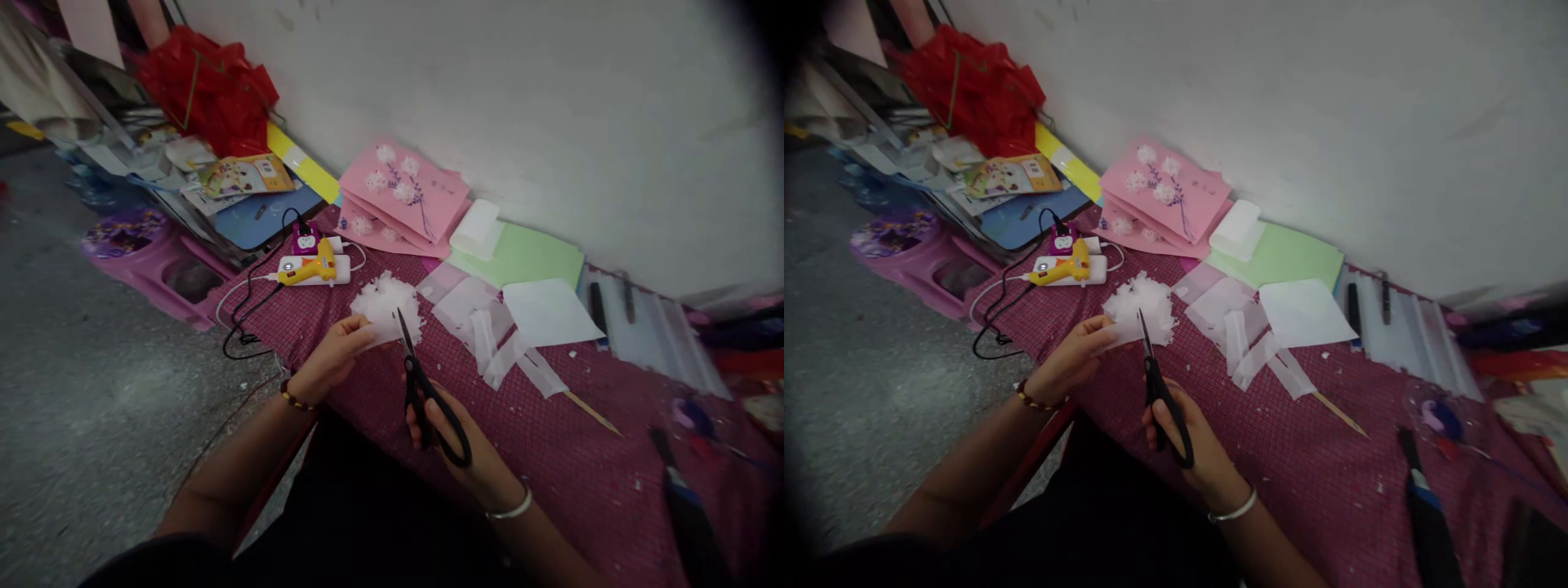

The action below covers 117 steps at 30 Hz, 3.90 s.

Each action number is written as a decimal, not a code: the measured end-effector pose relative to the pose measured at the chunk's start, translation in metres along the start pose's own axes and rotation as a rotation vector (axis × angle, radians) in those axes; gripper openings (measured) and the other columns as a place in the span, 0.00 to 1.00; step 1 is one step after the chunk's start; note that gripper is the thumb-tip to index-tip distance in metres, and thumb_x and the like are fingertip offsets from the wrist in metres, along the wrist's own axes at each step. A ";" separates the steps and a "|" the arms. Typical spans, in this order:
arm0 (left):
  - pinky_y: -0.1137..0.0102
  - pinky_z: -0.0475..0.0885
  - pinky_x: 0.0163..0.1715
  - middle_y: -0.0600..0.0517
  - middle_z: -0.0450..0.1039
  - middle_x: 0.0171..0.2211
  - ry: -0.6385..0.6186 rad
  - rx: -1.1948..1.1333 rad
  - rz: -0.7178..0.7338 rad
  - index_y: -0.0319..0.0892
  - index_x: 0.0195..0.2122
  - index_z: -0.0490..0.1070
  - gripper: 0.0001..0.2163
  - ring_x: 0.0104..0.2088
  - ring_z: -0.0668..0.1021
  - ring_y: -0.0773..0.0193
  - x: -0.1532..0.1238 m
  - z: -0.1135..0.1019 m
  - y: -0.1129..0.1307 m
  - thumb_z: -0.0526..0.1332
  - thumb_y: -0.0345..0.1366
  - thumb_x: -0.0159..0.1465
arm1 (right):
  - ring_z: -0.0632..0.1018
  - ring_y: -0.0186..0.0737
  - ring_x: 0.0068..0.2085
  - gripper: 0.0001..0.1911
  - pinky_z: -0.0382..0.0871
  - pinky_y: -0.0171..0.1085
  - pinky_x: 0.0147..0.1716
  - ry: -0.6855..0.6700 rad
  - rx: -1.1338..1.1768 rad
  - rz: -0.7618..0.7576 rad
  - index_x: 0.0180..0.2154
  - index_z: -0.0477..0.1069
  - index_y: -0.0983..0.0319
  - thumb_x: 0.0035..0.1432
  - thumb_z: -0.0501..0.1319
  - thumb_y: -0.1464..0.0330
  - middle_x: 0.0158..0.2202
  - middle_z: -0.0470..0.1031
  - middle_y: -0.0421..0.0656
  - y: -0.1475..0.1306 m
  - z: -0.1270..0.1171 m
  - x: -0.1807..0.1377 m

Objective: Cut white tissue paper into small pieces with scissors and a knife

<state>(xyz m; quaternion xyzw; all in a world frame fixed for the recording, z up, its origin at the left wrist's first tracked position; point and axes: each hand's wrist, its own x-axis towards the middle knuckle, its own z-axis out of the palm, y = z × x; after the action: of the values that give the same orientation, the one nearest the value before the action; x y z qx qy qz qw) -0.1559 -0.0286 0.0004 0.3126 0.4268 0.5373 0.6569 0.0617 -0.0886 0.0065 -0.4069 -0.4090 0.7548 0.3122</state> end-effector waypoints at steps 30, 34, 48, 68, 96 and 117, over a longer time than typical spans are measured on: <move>0.73 0.63 0.29 0.55 0.72 0.22 0.085 -0.123 0.112 0.40 0.22 0.66 0.12 0.25 0.71 0.71 0.014 -0.025 0.002 0.70 0.36 0.51 | 0.74 0.39 0.36 0.27 0.66 0.40 0.37 -0.089 -0.001 0.065 0.59 0.67 0.57 0.64 0.59 0.50 0.40 0.74 0.45 -0.007 -0.014 0.017; 0.72 0.66 0.33 0.54 0.74 0.28 0.095 -0.189 0.150 0.40 0.22 0.65 0.14 0.28 0.73 0.70 0.017 -0.025 0.007 0.71 0.36 0.49 | 0.73 0.40 0.35 0.27 0.66 0.41 0.37 -0.129 -0.074 0.107 0.56 0.70 0.58 0.62 0.61 0.49 0.39 0.74 0.46 -0.007 -0.017 0.014; 0.73 0.64 0.30 0.55 0.73 0.27 -0.007 -0.176 0.124 0.39 0.22 0.65 0.12 0.27 0.72 0.71 0.019 -0.011 0.002 0.70 0.35 0.51 | 0.71 0.35 0.31 0.29 0.64 0.37 0.32 -0.163 -0.193 0.024 0.57 0.68 0.59 0.62 0.60 0.48 0.36 0.71 0.42 -0.015 0.000 0.027; 0.73 0.60 0.26 0.57 0.68 0.22 0.105 0.080 0.117 0.39 0.26 0.74 0.09 0.23 0.67 0.73 0.023 -0.020 0.014 0.69 0.38 0.53 | 0.73 0.40 0.35 0.25 0.67 0.42 0.41 -0.172 -0.423 -0.007 0.52 0.71 0.57 0.63 0.57 0.47 0.39 0.73 0.45 -0.024 -0.023 0.018; 0.74 0.62 0.25 0.55 0.70 0.30 0.022 0.212 0.096 0.39 0.43 0.73 0.15 0.26 0.69 0.72 0.035 -0.019 0.010 0.67 0.32 0.53 | 0.74 0.40 0.33 0.31 0.69 0.43 0.37 -0.216 0.053 0.167 0.56 0.72 0.55 0.60 0.58 0.43 0.37 0.73 0.44 -0.024 -0.020 0.024; 0.73 0.63 0.27 0.55 0.71 0.26 -0.376 0.913 0.177 0.37 0.33 0.74 0.05 0.25 0.69 0.71 0.084 0.089 0.003 0.61 0.32 0.57 | 0.73 0.35 0.30 0.27 0.64 0.37 0.31 -0.026 0.028 -0.025 0.56 0.69 0.61 0.64 0.58 0.49 0.36 0.73 0.43 0.025 -0.072 -0.089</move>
<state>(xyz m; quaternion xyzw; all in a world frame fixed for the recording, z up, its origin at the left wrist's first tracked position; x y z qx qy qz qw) -0.0724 0.0576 0.0233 0.6946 0.4644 0.2836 0.4705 0.1625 -0.1458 -0.0075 -0.3873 -0.4076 0.7617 0.3219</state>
